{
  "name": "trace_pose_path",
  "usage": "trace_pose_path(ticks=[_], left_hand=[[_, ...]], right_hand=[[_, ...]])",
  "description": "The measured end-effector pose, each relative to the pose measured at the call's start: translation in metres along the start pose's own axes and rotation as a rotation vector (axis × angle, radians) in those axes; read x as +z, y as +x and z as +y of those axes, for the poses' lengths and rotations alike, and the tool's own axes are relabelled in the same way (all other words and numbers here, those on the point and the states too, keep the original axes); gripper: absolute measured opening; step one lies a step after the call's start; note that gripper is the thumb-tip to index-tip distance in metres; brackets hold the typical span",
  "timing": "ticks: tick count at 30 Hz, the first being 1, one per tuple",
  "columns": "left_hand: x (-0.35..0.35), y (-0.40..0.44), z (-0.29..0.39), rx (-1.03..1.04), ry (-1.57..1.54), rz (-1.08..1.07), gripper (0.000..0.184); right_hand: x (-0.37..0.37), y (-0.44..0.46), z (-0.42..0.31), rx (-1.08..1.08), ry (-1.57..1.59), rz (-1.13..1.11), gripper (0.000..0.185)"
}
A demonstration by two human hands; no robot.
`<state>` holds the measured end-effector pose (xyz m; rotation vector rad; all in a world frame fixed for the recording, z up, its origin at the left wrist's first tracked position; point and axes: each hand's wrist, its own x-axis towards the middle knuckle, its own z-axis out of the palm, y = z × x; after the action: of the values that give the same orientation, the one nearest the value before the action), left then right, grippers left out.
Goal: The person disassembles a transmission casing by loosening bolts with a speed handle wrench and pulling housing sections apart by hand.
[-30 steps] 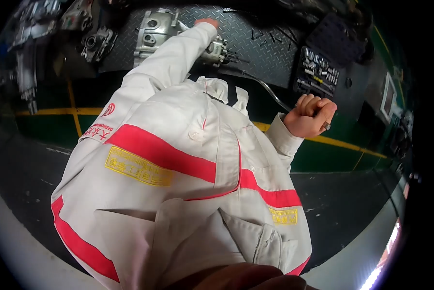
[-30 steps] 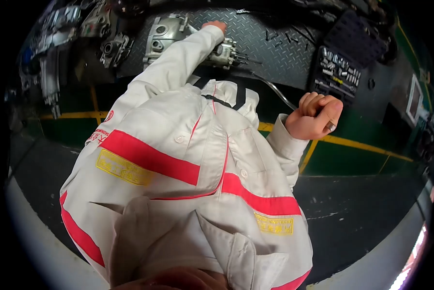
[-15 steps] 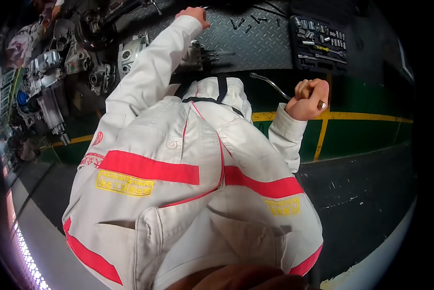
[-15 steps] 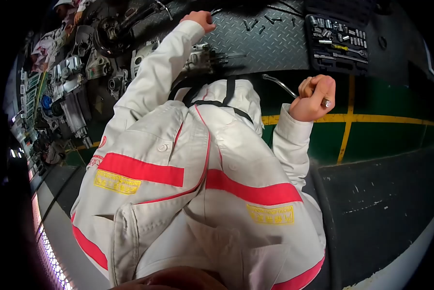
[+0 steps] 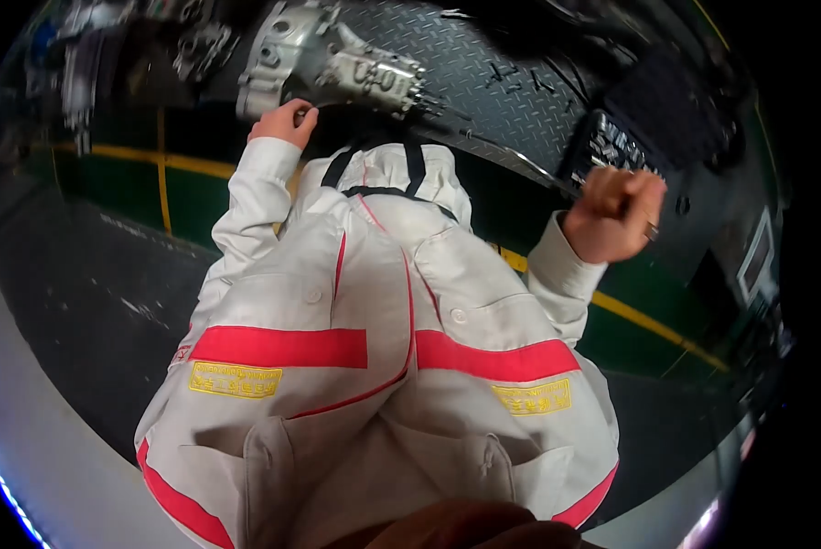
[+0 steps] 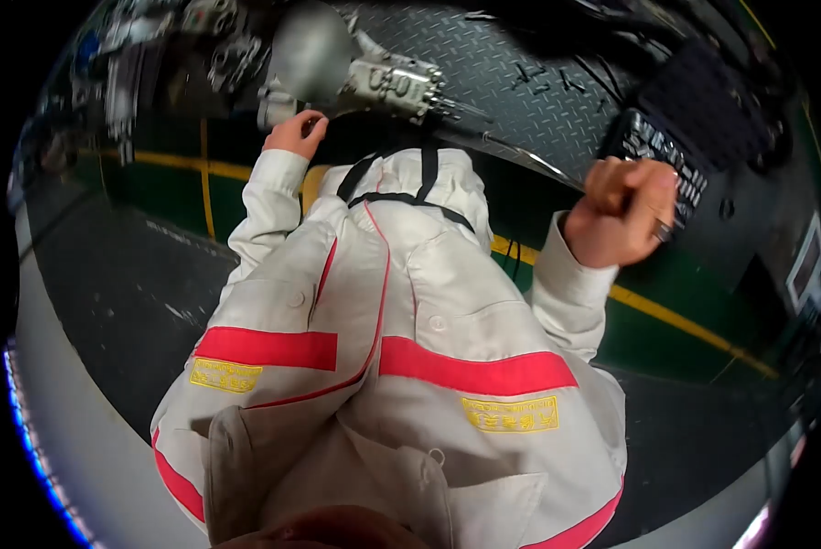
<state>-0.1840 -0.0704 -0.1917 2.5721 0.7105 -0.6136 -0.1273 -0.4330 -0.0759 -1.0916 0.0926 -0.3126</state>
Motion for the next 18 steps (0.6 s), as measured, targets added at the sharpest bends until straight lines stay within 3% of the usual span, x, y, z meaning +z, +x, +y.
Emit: trace_pose_path(ticks=[5, 10, 18], left_hand=[[0.022, -0.045, -0.054, -0.201, -0.134, 0.043, 0.028], [0.029, -0.064, -0.054, -0.269, -0.17, 0.061, 0.03], [0.038, -0.063, -0.085, -0.246, -0.247, 0.139, 0.031]], right_hand=[[0.065, 0.011, -0.025, -0.033, 0.053, -0.248, 0.034], [0.113, 0.009, -0.006, -0.074, -0.001, -0.421, 0.034], [0.15, -0.008, 0.037, -0.191, -0.181, -0.256, 0.035]])
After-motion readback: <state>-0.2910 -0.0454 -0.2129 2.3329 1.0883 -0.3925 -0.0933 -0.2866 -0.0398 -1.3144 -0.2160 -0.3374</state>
